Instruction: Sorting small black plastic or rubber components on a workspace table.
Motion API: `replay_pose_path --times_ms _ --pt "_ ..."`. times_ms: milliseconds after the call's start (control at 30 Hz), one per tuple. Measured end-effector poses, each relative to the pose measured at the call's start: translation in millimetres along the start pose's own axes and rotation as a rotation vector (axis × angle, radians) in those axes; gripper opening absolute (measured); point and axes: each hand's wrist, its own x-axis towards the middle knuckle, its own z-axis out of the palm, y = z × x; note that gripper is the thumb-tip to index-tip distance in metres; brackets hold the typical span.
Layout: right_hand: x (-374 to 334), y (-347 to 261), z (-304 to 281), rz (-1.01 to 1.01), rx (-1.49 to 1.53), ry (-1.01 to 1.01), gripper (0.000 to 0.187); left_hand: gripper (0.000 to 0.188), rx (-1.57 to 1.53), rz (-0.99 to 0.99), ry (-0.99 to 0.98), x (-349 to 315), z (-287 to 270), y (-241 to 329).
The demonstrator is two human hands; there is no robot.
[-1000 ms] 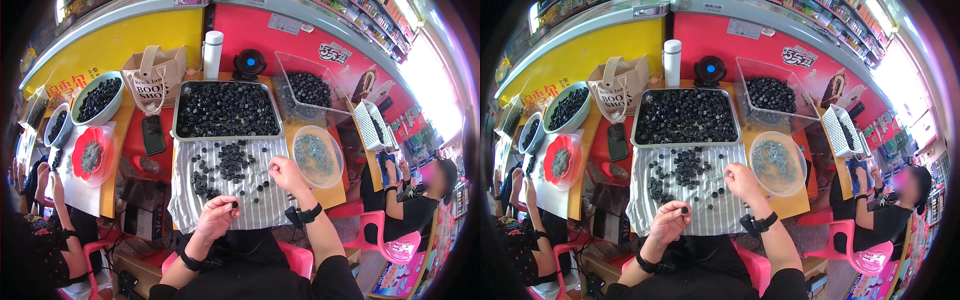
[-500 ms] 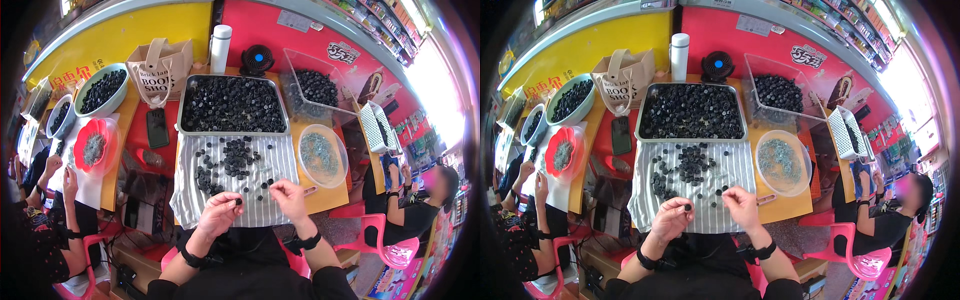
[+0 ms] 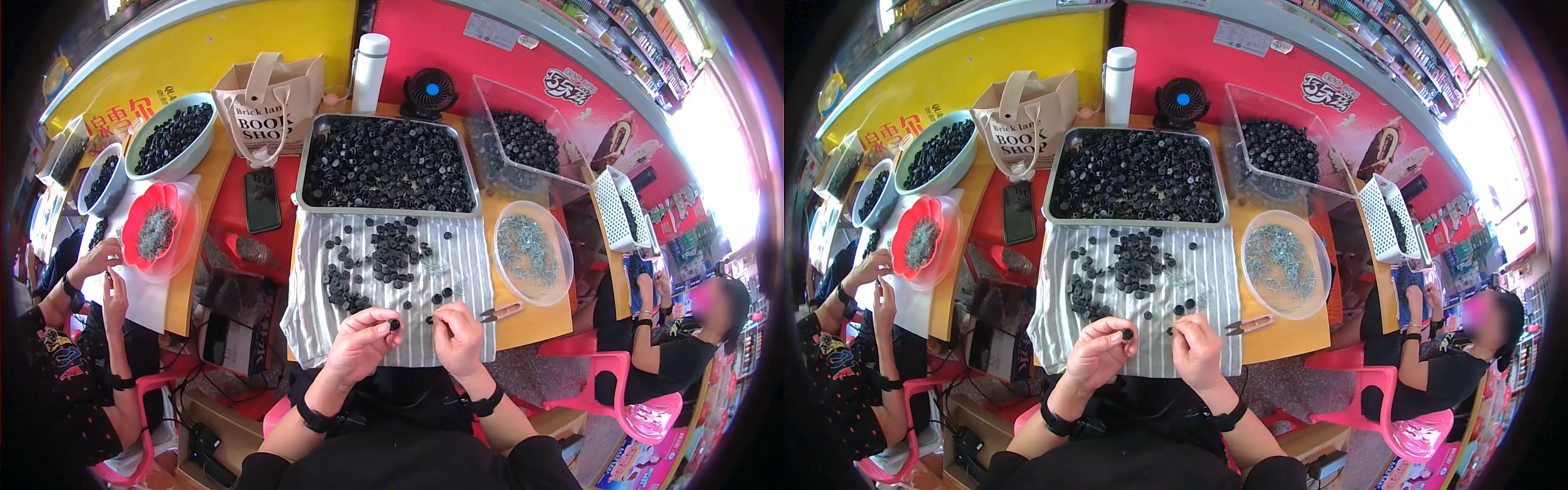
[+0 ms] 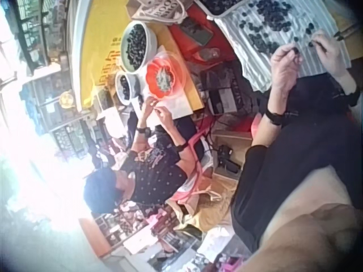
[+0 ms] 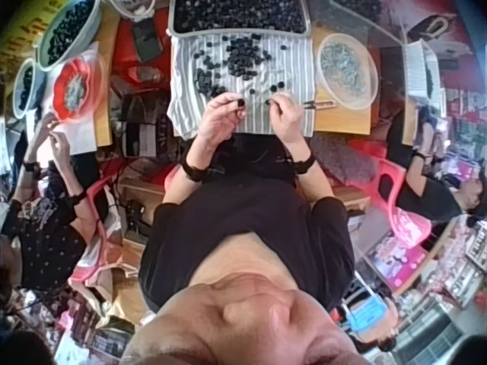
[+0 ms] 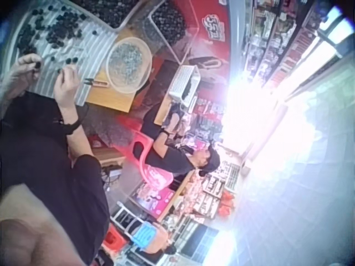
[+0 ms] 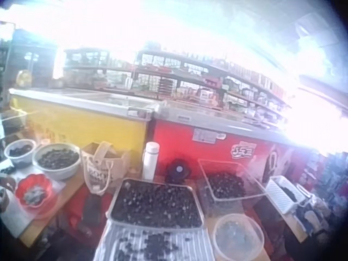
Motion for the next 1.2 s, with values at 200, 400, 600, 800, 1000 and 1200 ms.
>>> replay_pose_path --times_ms 200,400,600,800,1000,1200 --pt "-2.1 -3.8 4.6 -0.104 -0.097 0.000 0.021 0.022 -0.006 0.004 0.000 -1.9 -4.3 1.7" --pt "-5.8 -1.8 2.6 -0.135 -0.081 0.023 0.022 0.022 -0.005 0.007 0.002 -2.6 -1.2 0.6" --pt "-4.8 -0.4 1.6 -0.142 -0.116 0.022 0.023 0.021 0.002 0.001 0.000 -1.5 -0.9 1.4" --pt "-5.2 -2.4 1.7 -0.265 -0.271 -0.015 0.025 0.019 -0.002 -0.004 -0.004 -0.8 -0.1 1.9" --pt "-8.7 -5.1 3.6 -0.386 -0.379 -0.091 0.023 0.020 -0.006 0.005 -0.013 -1.9 -2.1 0.7" --pt "-3.2 -10.3 5.9 -0.209 -0.304 -0.062 0.025 0.022 -0.004 0.018 -0.011 -2.9 -4.7 -0.5"
